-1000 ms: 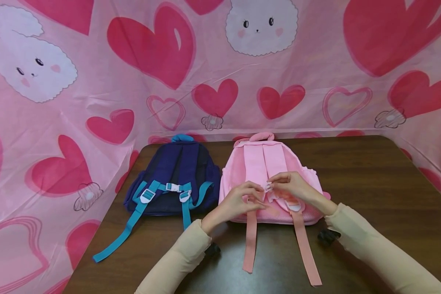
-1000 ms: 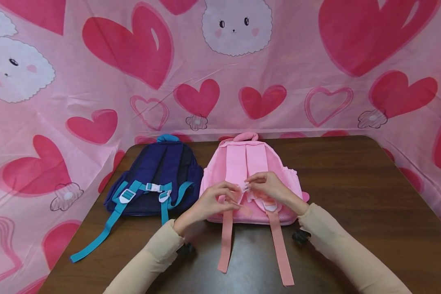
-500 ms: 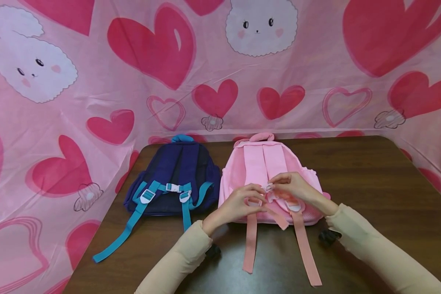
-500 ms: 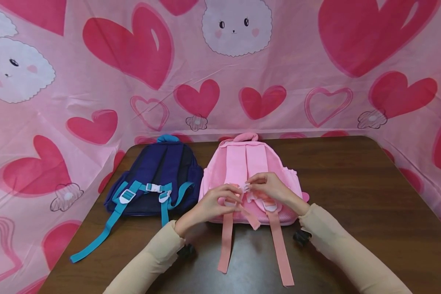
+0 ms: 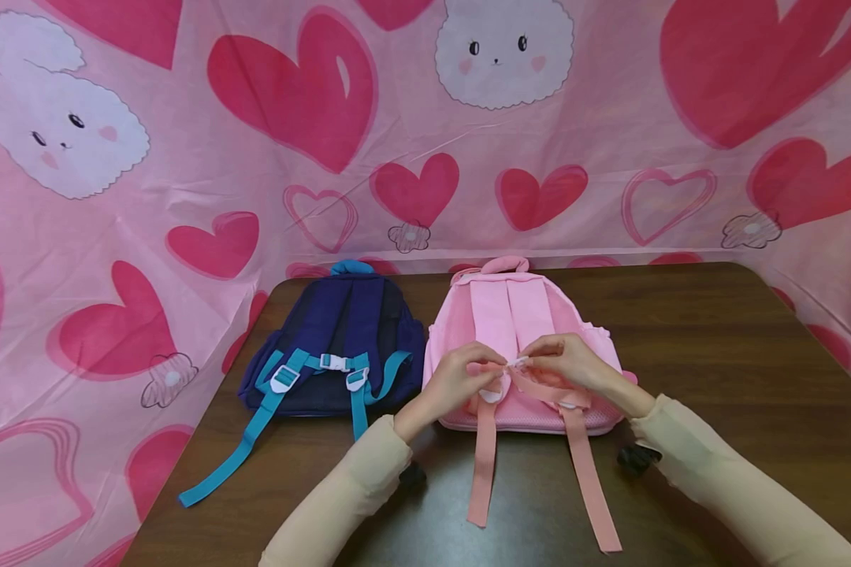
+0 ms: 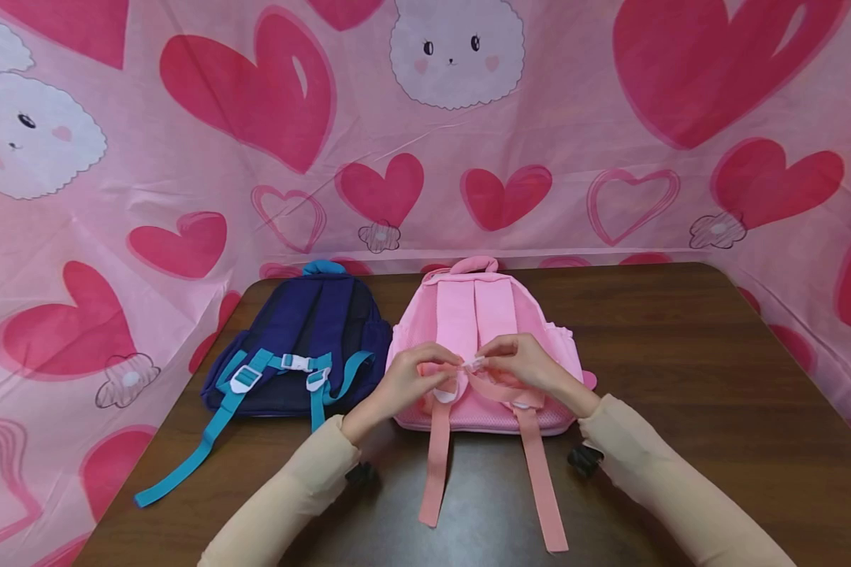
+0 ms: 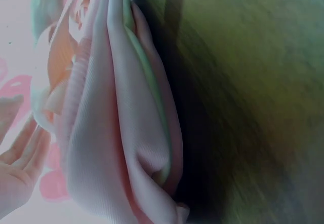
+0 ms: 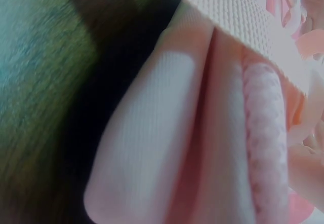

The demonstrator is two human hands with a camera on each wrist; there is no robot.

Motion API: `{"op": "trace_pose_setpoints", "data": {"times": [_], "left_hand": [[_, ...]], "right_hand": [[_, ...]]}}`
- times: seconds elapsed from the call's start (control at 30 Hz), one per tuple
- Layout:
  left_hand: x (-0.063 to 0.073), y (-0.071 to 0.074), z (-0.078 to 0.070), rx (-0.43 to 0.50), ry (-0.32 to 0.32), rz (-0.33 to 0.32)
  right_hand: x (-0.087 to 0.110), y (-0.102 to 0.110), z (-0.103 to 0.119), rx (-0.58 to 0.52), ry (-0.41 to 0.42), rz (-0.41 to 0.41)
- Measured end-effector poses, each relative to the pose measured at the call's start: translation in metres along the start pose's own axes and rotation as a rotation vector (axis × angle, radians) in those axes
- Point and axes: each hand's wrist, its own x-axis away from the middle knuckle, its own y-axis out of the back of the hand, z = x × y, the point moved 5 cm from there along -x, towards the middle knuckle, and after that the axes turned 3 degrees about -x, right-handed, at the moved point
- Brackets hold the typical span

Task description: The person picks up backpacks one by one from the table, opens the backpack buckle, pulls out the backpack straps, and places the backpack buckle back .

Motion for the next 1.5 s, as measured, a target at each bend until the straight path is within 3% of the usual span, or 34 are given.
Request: {"op": "trace_pose_setpoints", "data": {"times": [0.2,0.43,0.6,1.1,1.5], "left_hand": [[-0.008,-0.001,0.007,-0.073,-0.010,-0.016],[-0.014,-0.006,0.016,-0.111,0.071,0.092],[-0.018,-0.008,0.019,-0.157,0.088,0.143],[-0.024,-0.017,0.026,-0.243,0.019,0.182],[-0.024,-0.018,0.026,-0.246,-0.009,0.176]], "right_hand": [[0.000,0.000,0.000,-0.020,0.018,-0.001],[0.000,0.000,0.000,-0.010,0.021,-0.001],[-0.001,0.000,0.000,-0.003,0.023,0.003],[-0.003,-0.001,0.002,0.022,0.055,0.024],[-0.003,-0.001,0.001,0.003,0.051,0.093]]}}
